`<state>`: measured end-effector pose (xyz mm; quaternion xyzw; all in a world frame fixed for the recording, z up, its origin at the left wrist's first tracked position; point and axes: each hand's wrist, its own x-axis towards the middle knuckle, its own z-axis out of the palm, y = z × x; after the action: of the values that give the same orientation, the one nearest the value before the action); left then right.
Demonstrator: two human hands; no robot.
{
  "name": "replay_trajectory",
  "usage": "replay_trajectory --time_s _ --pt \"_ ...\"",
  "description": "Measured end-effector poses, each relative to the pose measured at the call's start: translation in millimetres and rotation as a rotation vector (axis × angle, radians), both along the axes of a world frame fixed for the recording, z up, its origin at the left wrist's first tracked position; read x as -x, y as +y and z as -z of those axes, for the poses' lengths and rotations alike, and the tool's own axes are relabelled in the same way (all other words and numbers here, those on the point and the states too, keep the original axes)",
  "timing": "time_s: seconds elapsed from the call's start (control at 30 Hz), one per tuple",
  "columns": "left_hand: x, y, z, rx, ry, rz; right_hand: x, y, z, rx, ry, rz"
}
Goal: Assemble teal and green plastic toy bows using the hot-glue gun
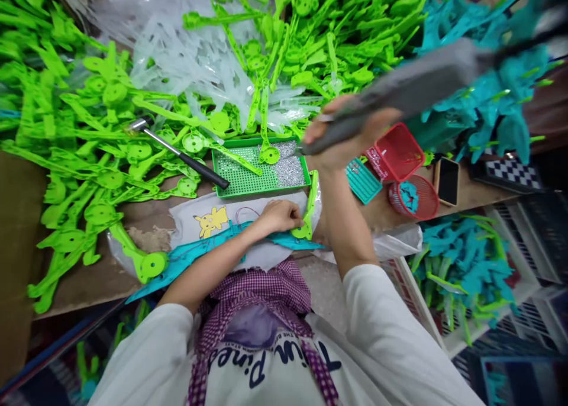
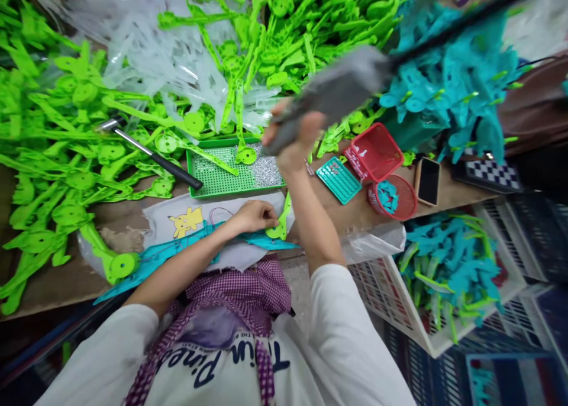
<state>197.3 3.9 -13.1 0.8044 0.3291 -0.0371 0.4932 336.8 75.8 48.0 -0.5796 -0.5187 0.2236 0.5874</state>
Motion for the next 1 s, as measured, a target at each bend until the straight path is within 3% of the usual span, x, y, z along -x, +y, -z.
replay_trajectory --time_s 0.13,0.23,0.43,0.63,0.87,1.0 --pt "1.1 0.1 -0.5 -0.033 0.0 0.031 70.9 43.8 17.9 -0.06 0.273 -0.129" --pt "0.8 0.2 0.3 -0.074 0.026 0.063 89.2 63.5 33.0 -0.07 0.339 -0.161" --pt "-1.0 0.6 -0.4 -0.109 0.073 0.078 81.6 65.4 42.2 -0.117 0.388 -0.144" --pt "0.1 -0.2 3.1 -0.117 0.059 0.08 81.4 68.0 47.8 -0.057 0.338 -0.102" --pt "0.5 0.0 1.6 -0.115 0.055 0.081 78.8 63.3 42.4 -0.082 0.331 -0.102" --pt "0.4 1.2 -1.8 -0.109 0.066 0.089 76.4 63.4 40.9 -0.021 0.312 -0.116"
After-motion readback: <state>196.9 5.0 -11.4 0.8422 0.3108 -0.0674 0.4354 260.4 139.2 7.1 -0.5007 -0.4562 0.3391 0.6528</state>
